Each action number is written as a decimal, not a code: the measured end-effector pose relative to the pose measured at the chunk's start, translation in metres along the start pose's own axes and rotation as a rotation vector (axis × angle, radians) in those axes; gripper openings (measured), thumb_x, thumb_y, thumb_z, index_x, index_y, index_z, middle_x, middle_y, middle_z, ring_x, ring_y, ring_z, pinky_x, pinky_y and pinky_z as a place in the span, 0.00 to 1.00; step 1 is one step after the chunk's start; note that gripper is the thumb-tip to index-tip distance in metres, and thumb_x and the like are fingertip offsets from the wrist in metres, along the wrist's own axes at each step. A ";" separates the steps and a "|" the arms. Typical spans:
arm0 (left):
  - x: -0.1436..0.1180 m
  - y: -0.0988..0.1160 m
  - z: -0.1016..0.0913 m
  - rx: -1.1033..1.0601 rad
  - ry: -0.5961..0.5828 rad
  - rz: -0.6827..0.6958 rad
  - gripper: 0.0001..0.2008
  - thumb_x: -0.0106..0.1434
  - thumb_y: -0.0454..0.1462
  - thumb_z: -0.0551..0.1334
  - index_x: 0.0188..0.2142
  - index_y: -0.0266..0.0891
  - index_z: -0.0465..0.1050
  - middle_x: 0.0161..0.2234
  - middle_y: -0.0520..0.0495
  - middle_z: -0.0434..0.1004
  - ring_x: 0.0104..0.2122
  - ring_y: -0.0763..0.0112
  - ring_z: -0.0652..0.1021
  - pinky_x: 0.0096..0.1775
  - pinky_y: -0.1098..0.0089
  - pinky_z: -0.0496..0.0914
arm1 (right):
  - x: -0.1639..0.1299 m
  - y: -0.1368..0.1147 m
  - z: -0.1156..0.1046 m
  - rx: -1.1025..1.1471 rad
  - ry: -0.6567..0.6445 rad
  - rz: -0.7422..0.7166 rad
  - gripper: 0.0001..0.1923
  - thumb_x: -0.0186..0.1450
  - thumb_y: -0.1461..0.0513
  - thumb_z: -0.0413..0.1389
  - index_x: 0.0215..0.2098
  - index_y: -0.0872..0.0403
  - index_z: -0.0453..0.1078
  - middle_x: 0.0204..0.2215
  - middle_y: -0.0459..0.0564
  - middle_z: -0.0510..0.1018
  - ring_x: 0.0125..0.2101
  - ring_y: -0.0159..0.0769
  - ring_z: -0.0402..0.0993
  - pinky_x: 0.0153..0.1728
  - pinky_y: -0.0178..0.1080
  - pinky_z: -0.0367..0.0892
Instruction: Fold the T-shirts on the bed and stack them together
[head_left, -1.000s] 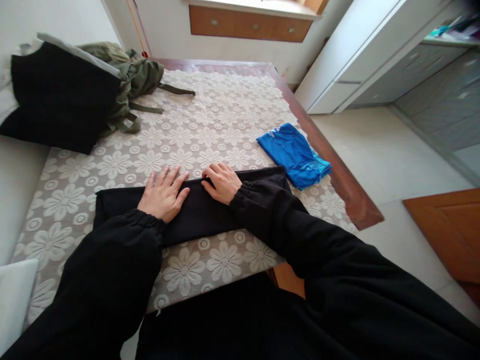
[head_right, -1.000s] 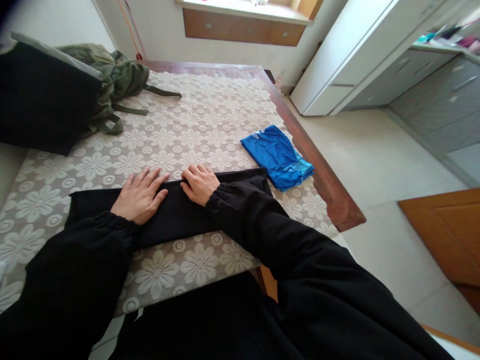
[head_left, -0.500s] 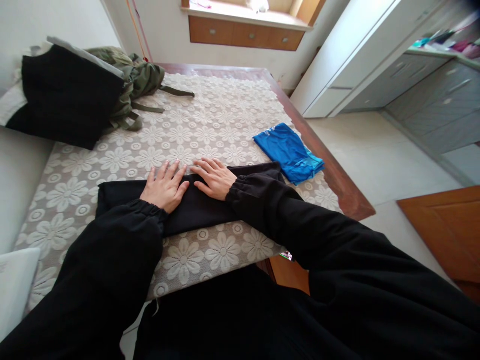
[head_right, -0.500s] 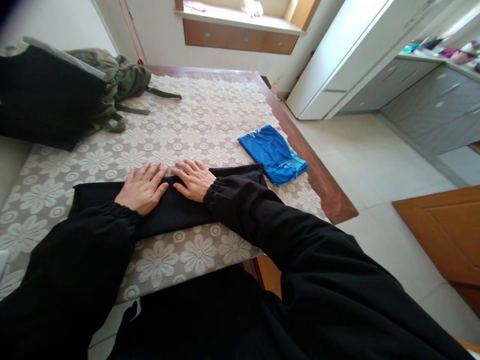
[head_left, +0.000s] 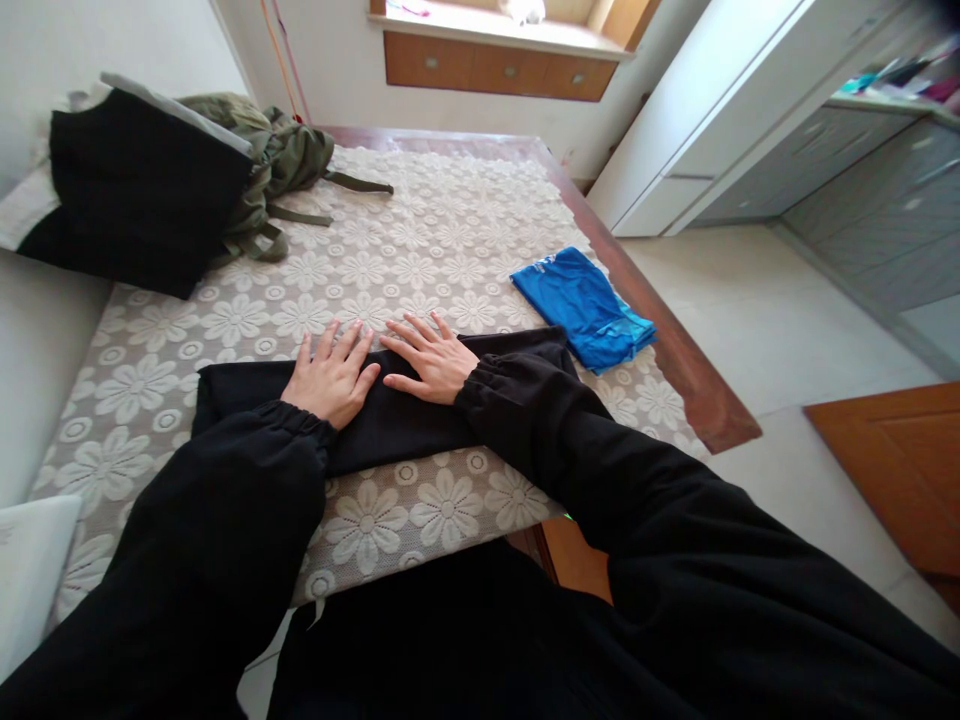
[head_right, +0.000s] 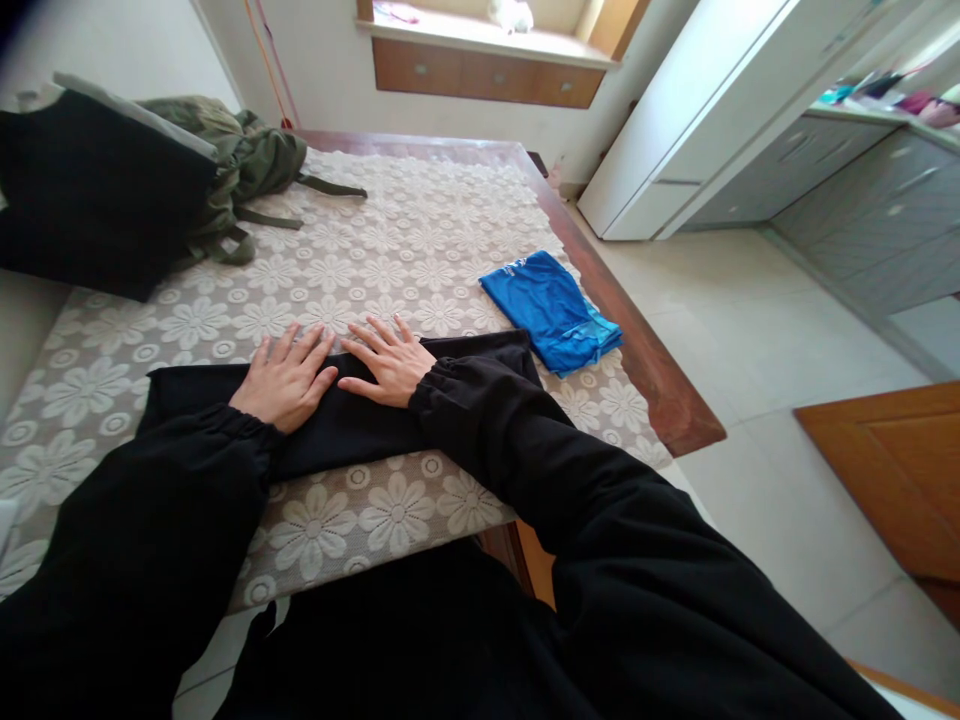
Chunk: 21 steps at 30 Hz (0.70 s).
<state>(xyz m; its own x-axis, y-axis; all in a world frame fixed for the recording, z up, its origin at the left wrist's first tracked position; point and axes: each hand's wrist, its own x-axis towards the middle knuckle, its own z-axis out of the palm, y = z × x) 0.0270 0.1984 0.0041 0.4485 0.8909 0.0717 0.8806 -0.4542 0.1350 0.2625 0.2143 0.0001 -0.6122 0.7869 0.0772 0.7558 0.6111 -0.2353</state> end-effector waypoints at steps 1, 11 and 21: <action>0.000 0.000 -0.001 -0.002 0.005 -0.004 0.35 0.80 0.48 0.42 0.78 0.35 0.58 0.79 0.38 0.55 0.80 0.44 0.50 0.76 0.34 0.45 | 0.000 0.000 -0.001 0.001 -0.002 -0.001 0.41 0.77 0.38 0.51 0.79 0.53 0.61 0.81 0.57 0.56 0.80 0.59 0.45 0.78 0.70 0.36; -0.010 0.008 -0.006 -0.032 0.023 0.083 0.36 0.79 0.45 0.46 0.80 0.33 0.50 0.80 0.38 0.51 0.80 0.46 0.46 0.78 0.38 0.44 | -0.004 -0.001 -0.001 0.004 0.022 -0.011 0.40 0.78 0.41 0.53 0.78 0.55 0.62 0.80 0.59 0.55 0.80 0.62 0.44 0.77 0.75 0.31; -0.011 0.012 -0.005 -0.065 -0.055 0.200 0.37 0.79 0.46 0.45 0.80 0.28 0.50 0.79 0.34 0.54 0.80 0.46 0.47 0.77 0.38 0.46 | -0.005 0.000 0.000 0.039 0.074 -0.005 0.25 0.80 0.56 0.49 0.71 0.55 0.70 0.79 0.58 0.59 0.80 0.58 0.48 0.77 0.74 0.32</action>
<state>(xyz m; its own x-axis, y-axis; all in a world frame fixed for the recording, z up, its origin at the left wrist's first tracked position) 0.0316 0.1829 0.0101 0.6224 0.7811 0.0499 0.7625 -0.6195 0.1868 0.2656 0.2099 -0.0005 -0.5962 0.7887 0.1498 0.7421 0.6126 -0.2720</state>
